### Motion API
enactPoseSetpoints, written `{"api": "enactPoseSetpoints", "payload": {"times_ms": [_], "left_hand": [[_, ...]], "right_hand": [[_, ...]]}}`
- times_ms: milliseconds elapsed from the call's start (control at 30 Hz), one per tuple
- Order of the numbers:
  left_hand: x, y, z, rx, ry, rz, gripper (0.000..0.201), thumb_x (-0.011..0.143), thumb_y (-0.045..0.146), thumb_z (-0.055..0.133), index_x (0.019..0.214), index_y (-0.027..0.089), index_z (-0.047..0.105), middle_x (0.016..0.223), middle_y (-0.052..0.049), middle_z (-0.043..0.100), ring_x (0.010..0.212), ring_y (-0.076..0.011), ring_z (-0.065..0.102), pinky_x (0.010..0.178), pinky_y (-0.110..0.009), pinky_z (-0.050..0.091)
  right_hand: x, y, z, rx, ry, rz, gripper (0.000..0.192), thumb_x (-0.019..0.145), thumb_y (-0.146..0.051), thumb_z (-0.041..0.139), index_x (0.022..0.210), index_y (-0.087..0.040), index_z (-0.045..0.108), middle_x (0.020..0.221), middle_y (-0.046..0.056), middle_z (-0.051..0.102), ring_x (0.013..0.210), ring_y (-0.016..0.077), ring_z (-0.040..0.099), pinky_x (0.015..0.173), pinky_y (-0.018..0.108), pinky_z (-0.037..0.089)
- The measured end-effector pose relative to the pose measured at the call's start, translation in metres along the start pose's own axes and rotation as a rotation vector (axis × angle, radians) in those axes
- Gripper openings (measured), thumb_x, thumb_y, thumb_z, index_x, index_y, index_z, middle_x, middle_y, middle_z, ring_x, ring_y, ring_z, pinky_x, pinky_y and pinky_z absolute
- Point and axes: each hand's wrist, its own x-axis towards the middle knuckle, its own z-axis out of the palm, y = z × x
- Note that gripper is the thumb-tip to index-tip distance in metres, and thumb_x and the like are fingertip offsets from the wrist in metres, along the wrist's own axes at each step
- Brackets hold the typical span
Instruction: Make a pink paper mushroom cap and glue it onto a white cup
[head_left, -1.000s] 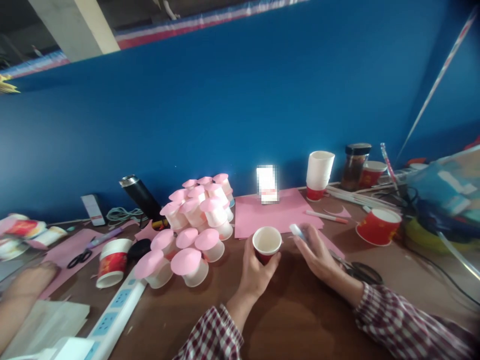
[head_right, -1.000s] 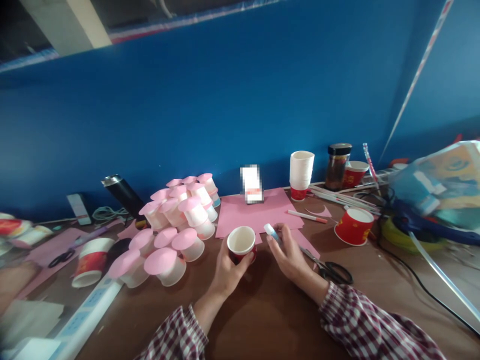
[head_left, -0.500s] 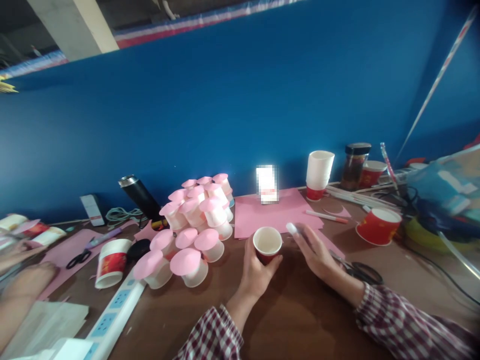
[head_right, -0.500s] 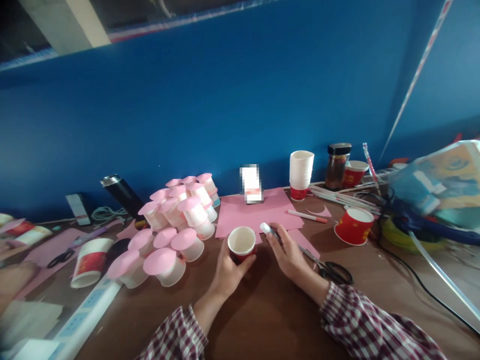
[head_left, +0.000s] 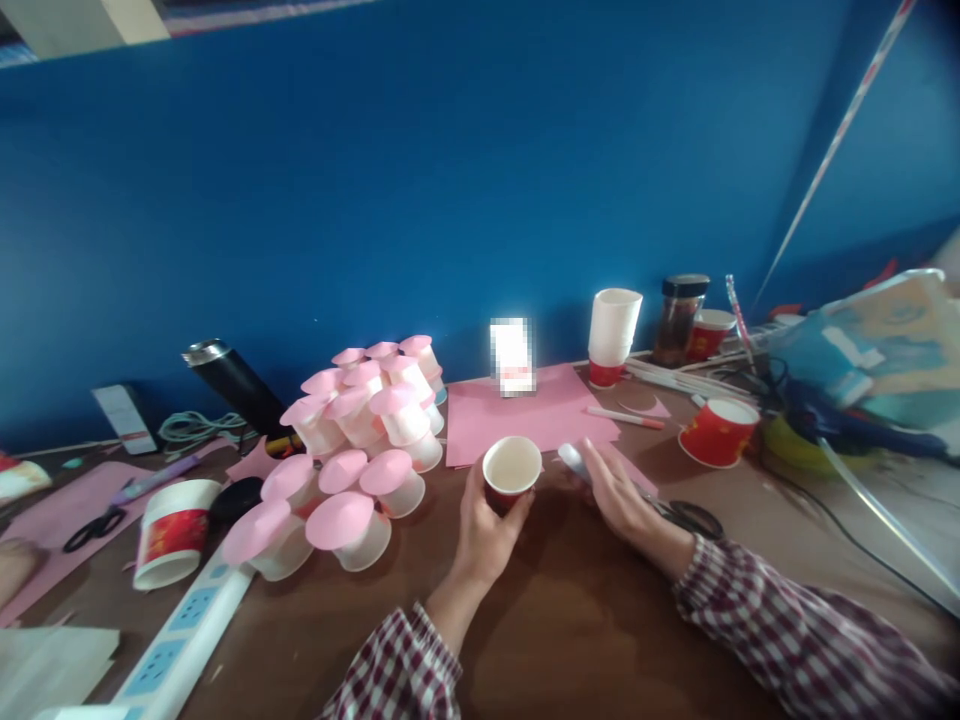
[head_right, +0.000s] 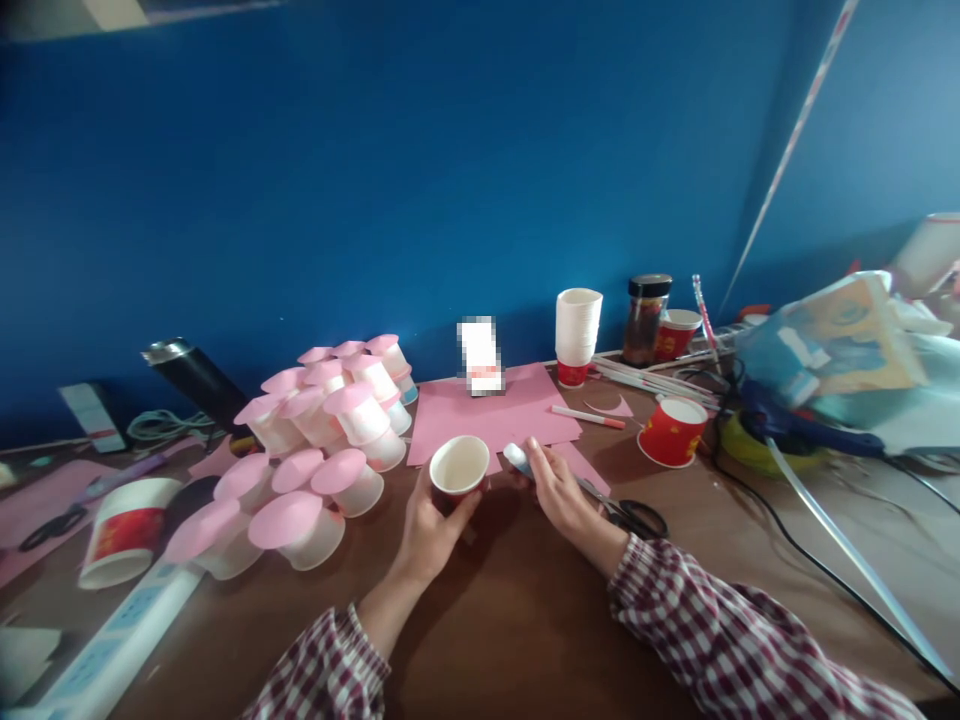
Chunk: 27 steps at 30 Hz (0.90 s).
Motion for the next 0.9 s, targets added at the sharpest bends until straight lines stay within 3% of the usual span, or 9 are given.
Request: {"api": "enactPoseSetpoints", "payload": {"times_ms": [167,333,567,667,900], "left_hand": [[-0.001,-0.004,0.001,-0.023,-0.032,0.001,0.055,0.073,0.028,0.067,0.122,0.017,0.045,0.114,-0.012,0.060,0.105,-0.0244,0.058,0.092,-0.039,0.044],[0.000,0.000,-0.001,0.022,-0.015,0.027,0.051,0.072,0.027,0.068,0.119,0.016,0.048,0.114,-0.012,0.060,0.105,-0.0240,0.058,0.092,-0.039,0.044],[0.000,0.006,-0.002,0.010,-0.006,0.039,0.047,0.072,0.027,0.068,0.114,0.017,0.050,0.108,-0.009,0.061,0.101,-0.0221,0.058,0.090,-0.036,0.045],[0.000,0.008,-0.002,-0.005,-0.008,0.018,0.048,0.071,0.027,0.068,0.115,0.018,0.049,0.108,-0.009,0.060,0.101,-0.0219,0.058,0.090,-0.036,0.045],[-0.003,0.007,-0.004,-0.140,0.003,-0.089,0.067,0.077,0.031,0.063,0.134,0.024,0.027,0.134,-0.011,0.041,0.121,-0.0231,0.046,0.100,-0.038,0.038]], "right_hand": [[-0.004,0.011,-0.002,-0.038,0.047,-0.117,0.045,0.088,-0.053,0.035,0.092,-0.021,0.067,0.076,0.008,0.066,0.078,0.0246,0.063,0.072,0.036,0.055],[-0.002,0.019,0.000,-0.020,0.054,-0.137,0.047,0.084,-0.058,0.041,0.099,-0.021,0.067,0.076,0.008,0.067,0.085,0.0281,0.063,0.073,0.039,0.055],[0.001,0.000,0.003,0.051,0.008,0.013,0.045,0.088,-0.055,0.037,0.083,-0.022,0.066,0.065,0.007,0.062,0.064,0.0244,0.059,0.056,0.038,0.050],[0.001,-0.005,0.003,0.038,0.044,0.086,0.041,0.088,-0.053,0.040,0.074,-0.022,0.062,0.065,0.007,0.060,0.059,0.0224,0.055,0.054,0.037,0.047],[0.001,-0.014,0.002,0.107,-0.090,0.072,0.035,0.090,-0.048,0.039,0.070,-0.023,0.052,0.063,0.001,0.049,0.057,0.0162,0.045,0.052,0.030,0.041]]}}
